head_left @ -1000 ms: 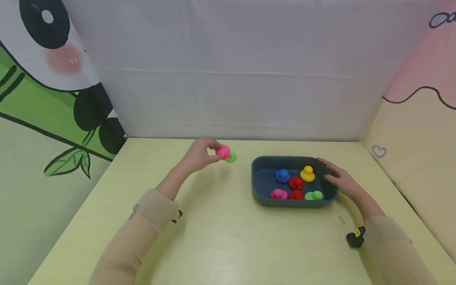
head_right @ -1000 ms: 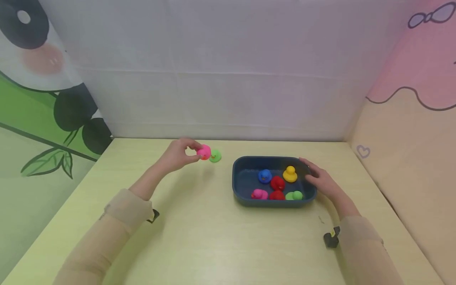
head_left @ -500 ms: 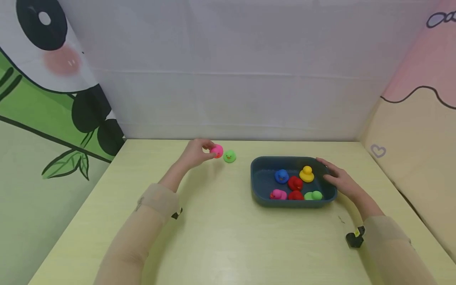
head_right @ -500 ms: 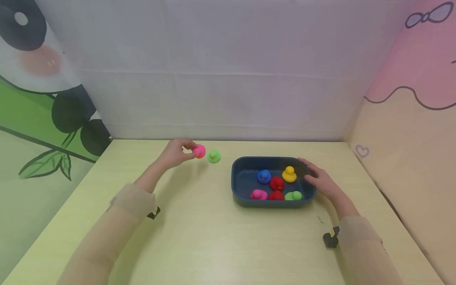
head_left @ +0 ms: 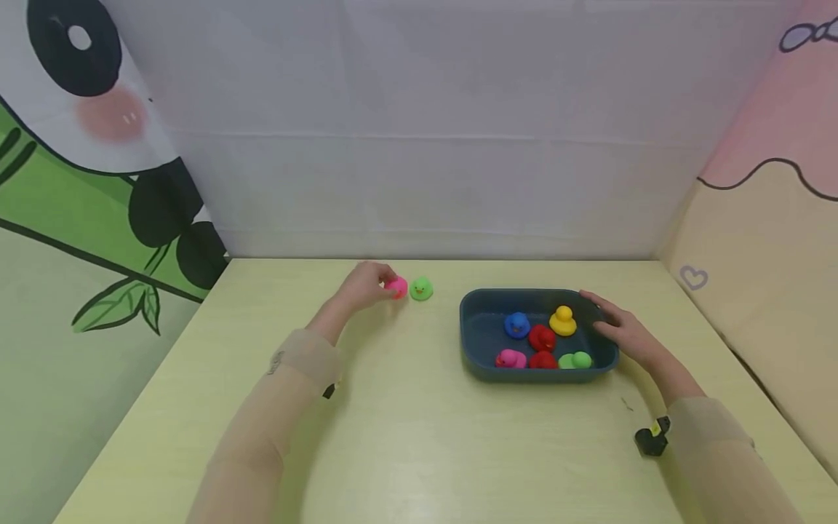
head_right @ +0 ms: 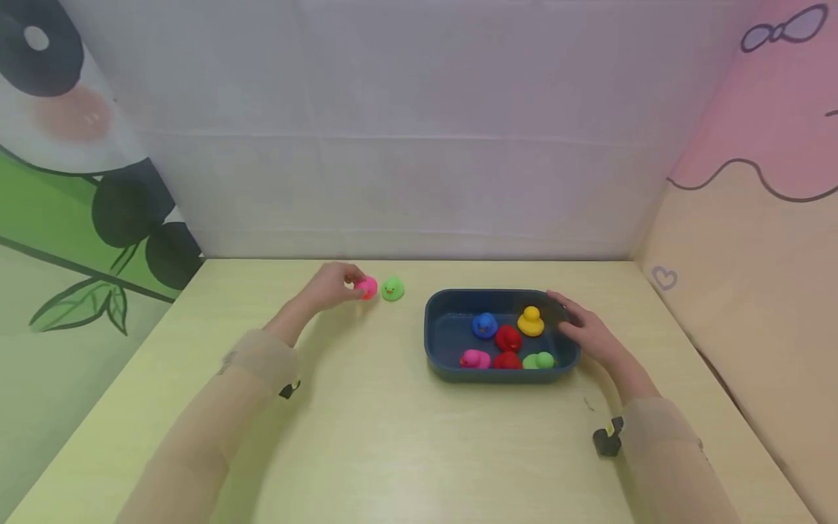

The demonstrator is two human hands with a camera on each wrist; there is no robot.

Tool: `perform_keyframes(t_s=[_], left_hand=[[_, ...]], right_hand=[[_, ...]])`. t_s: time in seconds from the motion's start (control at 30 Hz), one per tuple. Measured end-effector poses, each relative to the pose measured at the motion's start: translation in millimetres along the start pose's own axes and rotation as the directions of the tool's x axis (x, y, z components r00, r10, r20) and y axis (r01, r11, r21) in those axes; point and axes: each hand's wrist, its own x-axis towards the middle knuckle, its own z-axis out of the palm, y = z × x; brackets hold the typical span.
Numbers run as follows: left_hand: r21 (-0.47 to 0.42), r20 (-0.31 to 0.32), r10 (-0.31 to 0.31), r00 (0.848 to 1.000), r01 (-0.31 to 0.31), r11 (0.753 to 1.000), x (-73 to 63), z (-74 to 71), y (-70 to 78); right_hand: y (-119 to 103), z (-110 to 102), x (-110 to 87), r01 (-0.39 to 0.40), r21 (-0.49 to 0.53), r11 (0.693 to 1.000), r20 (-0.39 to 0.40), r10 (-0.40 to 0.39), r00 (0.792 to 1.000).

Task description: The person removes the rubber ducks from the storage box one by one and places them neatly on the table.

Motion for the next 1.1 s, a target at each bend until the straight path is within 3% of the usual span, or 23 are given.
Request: perform_keyframes(t_s=[0.4, 0.6, 1.1], left_hand=[[0.072, 0.075, -0.049, 0.996, 0.044, 0.996, 6.0, 3.4, -6.8], [0.058, 0.108, -0.049, 0.993, 0.043, 0.997, 8.5, 3.8, -11.2], [0.054, 0.067, 0.012, 0.998, -0.016, 0.998, 17.8, 10.3, -21.7]], right_hand=[[0, 0, -1.6, -0.006, 0.016, 1.000, 0.009, 0.006, 1.000], [1, 1, -1.8, 0.007, 0.000, 1.000, 0.011, -0.007, 1.000], [1, 1, -1.0, 0.003, 0.016, 1.000, 0.009, -0.003, 1.000]])
